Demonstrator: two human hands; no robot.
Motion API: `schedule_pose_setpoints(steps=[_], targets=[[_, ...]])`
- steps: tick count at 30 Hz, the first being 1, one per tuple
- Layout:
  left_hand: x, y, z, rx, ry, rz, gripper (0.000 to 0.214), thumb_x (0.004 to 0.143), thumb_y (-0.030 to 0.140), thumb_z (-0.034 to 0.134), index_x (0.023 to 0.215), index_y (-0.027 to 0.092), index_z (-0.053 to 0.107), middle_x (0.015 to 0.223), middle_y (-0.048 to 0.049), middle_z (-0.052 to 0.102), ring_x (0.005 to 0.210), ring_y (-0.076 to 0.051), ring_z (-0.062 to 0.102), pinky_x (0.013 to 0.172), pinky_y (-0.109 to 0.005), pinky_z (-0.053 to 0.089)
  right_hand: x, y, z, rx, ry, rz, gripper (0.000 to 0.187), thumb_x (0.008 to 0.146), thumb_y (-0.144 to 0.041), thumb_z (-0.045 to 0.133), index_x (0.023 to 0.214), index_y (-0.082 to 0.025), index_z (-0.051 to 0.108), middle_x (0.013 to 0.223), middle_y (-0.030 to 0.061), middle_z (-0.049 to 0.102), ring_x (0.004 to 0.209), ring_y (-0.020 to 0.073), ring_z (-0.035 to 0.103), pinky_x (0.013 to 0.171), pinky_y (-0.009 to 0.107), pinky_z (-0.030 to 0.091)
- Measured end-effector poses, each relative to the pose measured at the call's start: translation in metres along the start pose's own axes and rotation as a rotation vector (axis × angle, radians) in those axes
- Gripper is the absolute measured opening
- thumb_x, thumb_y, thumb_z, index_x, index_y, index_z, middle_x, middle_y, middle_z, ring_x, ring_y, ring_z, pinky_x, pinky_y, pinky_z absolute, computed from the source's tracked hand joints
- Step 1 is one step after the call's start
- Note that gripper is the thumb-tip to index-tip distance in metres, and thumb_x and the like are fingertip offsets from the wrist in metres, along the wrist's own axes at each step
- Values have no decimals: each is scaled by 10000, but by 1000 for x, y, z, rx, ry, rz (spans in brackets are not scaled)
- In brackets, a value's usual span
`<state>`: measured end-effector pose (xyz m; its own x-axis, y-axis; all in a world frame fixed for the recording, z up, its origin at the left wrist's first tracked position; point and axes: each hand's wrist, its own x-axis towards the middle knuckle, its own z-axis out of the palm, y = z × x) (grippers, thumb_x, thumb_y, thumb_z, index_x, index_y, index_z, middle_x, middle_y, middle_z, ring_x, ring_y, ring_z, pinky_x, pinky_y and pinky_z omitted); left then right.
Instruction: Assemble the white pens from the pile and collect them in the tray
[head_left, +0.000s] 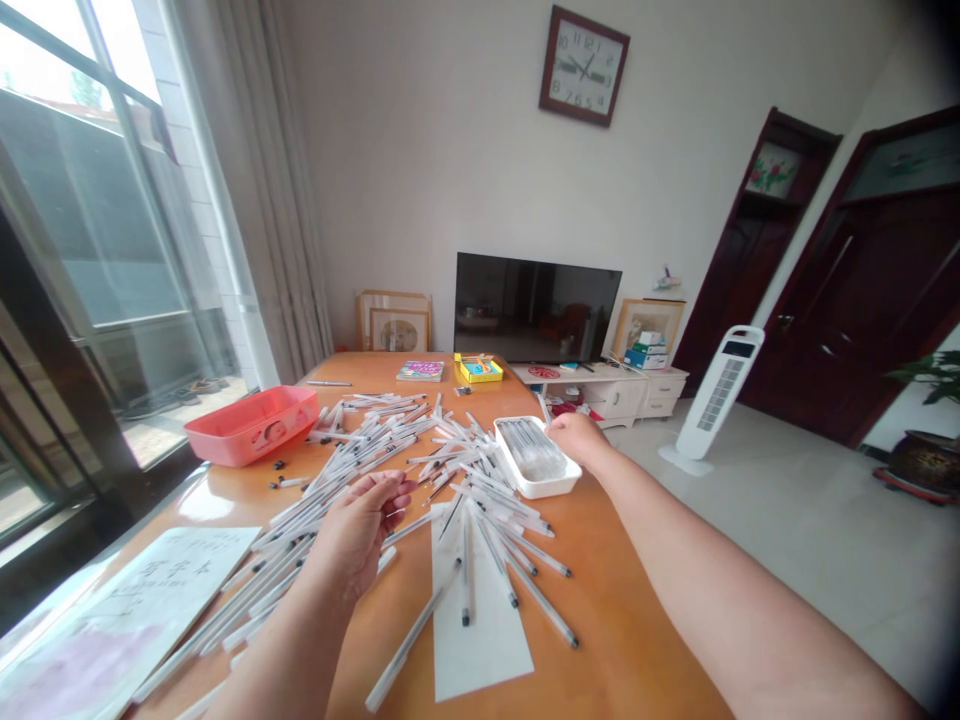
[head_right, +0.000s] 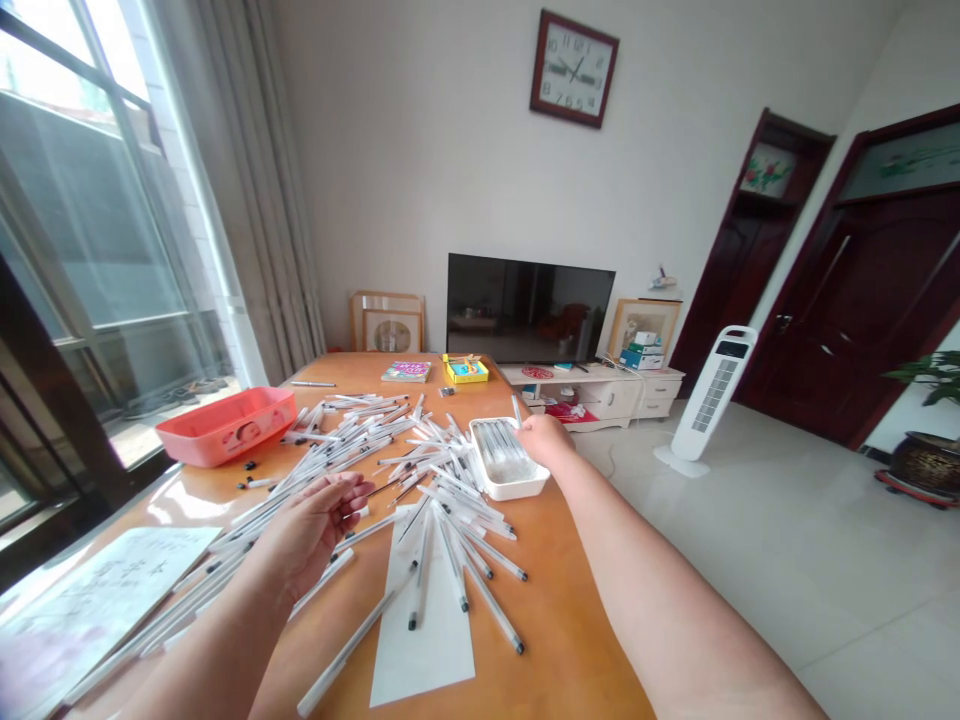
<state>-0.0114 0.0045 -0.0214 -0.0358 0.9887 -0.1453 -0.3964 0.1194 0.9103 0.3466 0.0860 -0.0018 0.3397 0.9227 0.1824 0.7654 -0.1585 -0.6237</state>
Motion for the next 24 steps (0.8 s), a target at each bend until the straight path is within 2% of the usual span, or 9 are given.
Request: schedule_pose_setpoints(steps=[4, 8, 13, 17, 24], targets=[[0, 1, 1, 4, 23, -4, 290, 701, 288, 829, 905, 141, 686, 905, -108, 746, 696, -124, 655, 603, -203, 490, 14, 18, 6, -147, -50, 37, 141, 717, -313, 741, 726, -172, 750, 706, 81, 707, 702, 203, 642, 651, 269, 415], [3, -2, -2, 26, 25, -6, 293, 711, 311, 825, 912, 149, 686, 939, -110, 746, 695, -122, 653, 613, -213, 492, 21, 22, 15, -203, -70, 41, 141, 727, -312, 742, 756, -177, 770, 782, 99, 729, 739, 206, 654, 681, 268, 432], [5, -4, -4, 50, 23, 2, 341, 700, 349, 834, 933, 150, 683, 970, -113, 740, 731, -129, 649, 640, -218, 495, 26, 26, 16, -186, -44, 27, 181, 795, -308, 668, 857, -183, 783, 843, 93, 747, 802, 197, 663, 701, 247, 435], [4, -2, -3, 56, 32, 15, 351, 686, 361, 838, 913, 145, 681, 969, -116, 739, 721, -128, 641, 635, -224, 490, 24, 34, 12, -159, -11, 53, 190, 783, -251, 622, 859, -180, 781, 847, 95, 750, 737, 195, 657, 649, 254, 422], [4, -1, -3, 52, 64, 26, 329, 674, 344, 838, 898, 157, 685, 952, -105, 746, 735, -133, 658, 630, -220, 488, 10, 43, 9, -103, 11, 57, 202, 738, -273, 639, 828, -149, 769, 690, 67, 718, 614, 171, 630, 576, 227, 411]])
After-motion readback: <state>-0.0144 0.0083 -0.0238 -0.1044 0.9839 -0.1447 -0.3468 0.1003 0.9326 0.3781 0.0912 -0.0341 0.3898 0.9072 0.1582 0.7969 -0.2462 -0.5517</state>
